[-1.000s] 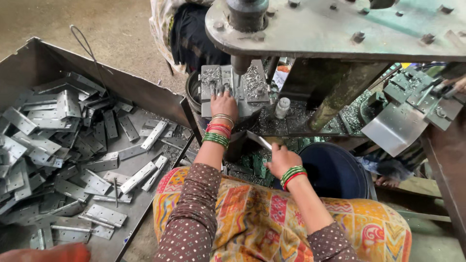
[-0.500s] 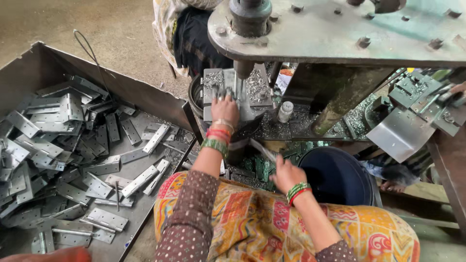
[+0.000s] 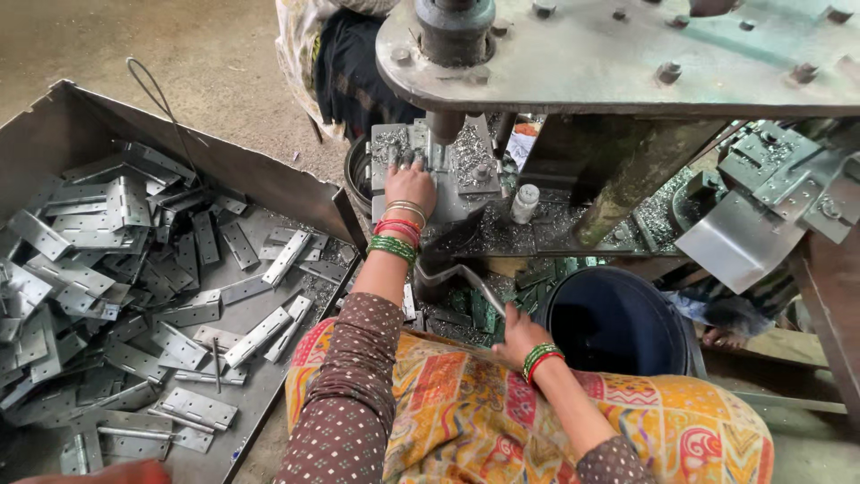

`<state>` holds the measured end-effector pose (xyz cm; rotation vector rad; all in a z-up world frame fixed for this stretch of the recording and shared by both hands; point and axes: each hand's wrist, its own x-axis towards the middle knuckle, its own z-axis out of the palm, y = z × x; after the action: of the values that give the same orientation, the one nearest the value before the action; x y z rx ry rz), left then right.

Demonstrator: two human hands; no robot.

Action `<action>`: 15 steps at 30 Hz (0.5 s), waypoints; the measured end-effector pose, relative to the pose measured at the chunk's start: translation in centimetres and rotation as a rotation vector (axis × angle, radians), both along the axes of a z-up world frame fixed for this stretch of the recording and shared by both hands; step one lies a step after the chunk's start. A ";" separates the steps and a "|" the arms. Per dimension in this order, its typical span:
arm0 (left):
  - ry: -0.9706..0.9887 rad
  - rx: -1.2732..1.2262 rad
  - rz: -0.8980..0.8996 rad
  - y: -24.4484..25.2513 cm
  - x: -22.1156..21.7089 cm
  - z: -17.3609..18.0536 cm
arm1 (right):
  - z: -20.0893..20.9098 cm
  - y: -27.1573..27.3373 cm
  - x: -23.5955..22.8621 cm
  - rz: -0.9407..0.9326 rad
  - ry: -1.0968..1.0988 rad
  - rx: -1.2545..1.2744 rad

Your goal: The person operates a manual punching machine to process metal hinge plates. They pick up each plate from a bin, place it under the press, pull a lever to activate the punch, and then remove the processed plate, repeating the cycle continuously.

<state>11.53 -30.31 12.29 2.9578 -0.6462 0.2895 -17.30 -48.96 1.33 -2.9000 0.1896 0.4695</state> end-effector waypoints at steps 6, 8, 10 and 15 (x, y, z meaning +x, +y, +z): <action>0.203 0.260 -0.090 0.4 -9.4 2.1 | 9.6 2.4 0.5 -0.070 -0.490 -0.057; -0.119 0.145 -0.036 0.7 -14.7 2.2 | 11.0 3.0 1.1 -0.067 -0.499 -0.088; -0.351 -0.019 -0.017 1.5 -17.4 2.2 | 11.4 3.2 1.5 -0.085 -0.525 -0.083; -0.494 -0.229 -0.249 2.8 -16.5 1.8 | 10.4 2.6 1.0 -0.033 -0.618 -0.109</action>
<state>-4.93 -27.54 14.08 2.5556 -0.9462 1.0100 -16.33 -46.39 11.76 -2.9750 0.1673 -0.4595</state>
